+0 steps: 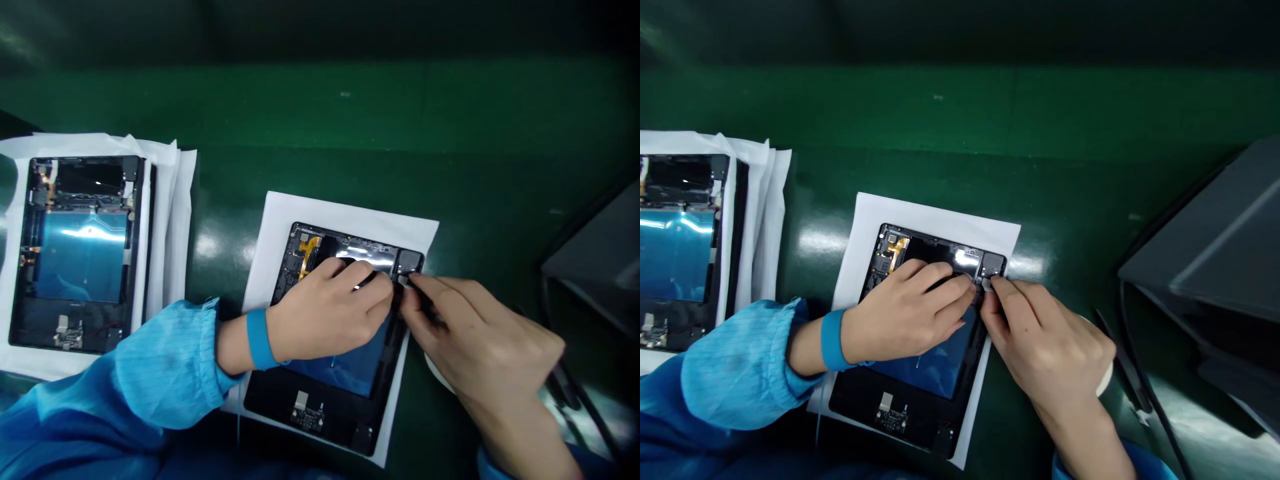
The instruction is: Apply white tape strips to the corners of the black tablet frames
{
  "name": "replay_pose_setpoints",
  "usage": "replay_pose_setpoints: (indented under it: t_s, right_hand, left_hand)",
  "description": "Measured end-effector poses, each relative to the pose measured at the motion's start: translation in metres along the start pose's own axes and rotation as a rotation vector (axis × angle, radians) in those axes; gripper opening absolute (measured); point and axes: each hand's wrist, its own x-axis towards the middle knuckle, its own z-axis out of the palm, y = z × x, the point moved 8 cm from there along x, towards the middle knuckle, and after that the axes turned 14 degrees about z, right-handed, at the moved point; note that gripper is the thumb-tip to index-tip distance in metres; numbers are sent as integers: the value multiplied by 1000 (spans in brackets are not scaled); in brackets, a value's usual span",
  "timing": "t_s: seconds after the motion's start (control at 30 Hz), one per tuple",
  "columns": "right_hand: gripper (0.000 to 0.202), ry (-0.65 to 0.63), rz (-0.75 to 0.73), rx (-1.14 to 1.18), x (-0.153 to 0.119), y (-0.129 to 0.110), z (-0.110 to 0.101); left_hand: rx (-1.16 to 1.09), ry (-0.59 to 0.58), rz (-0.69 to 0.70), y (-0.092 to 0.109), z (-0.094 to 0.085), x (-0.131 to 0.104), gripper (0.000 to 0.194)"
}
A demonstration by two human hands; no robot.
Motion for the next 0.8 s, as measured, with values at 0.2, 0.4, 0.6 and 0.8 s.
replay_pose_setpoints:
  t_s: [0.2, 0.4, 0.6, 0.8]
  right_hand:
    - [13, -13, 25, 91, 3, 0, 2]
    - [9, 9, -20, 76, 0, -7, 2]
    - [19, -39, -98, -41, 1, -20, -1]
    - [29, -155, 33, -164, 4, -34, 6]
  left_hand:
    - [-23, -19, -5, -1, 2, -1, 28]
    - [-20, 15, -4, 2, 3, -4, 26]
    - [-23, 37, -2, 1, 3, -4, 24]
    - [-8, -26, -3, -6, 0, -2, 25]
